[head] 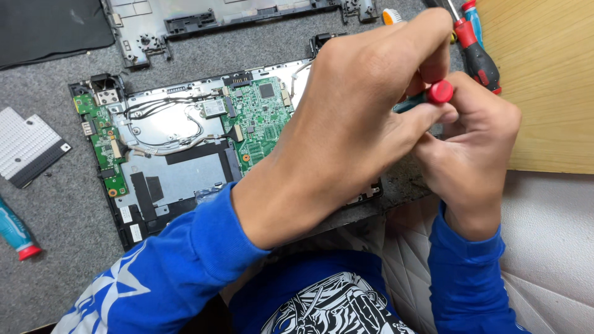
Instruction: The person cleans the exposed motherboard and internal components of a disassembled laptop using a toothbrush and a screwdriver. They brush various areas of the circuit board and use the screwdriver to manipulate small parts and connectors.
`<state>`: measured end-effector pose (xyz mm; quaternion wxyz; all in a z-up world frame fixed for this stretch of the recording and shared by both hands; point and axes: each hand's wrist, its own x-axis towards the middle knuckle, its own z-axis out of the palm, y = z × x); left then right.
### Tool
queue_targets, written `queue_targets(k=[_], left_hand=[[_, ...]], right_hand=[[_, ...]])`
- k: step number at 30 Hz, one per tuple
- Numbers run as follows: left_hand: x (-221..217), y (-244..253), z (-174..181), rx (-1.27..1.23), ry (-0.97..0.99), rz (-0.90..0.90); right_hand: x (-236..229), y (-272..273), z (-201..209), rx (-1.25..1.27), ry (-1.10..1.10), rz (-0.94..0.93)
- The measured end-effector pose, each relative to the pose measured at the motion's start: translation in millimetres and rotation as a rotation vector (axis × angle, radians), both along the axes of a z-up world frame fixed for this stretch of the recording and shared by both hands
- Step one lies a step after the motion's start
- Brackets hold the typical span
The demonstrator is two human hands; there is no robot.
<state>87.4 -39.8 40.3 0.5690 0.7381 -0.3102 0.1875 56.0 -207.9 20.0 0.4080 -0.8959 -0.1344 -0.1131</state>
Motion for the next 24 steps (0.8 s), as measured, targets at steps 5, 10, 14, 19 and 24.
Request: queue_targets(k=[5,10,14,19,24], left_hand=[[0,8,4,-0.033,0.071,-0.093],[6,21,1,-0.051,0.045,-0.128],[7,22,-29,0.24,0.163,-0.135],[8,-3,-30,0.17,0.237,-0.324],[1,-19,-28,0.13,0.277,-0.35]], right_hand=[[0,6,11,0.016,-0.021,0.04],[-4,-4,5,0.138,-0.001,-0.051],[-10,-14,4,0.27,-0.061,-0.146],[-22,-37,-5,0.571,-0.097,-0.33],[-32,-51,-7,0.64,-0.068,-0.38]])
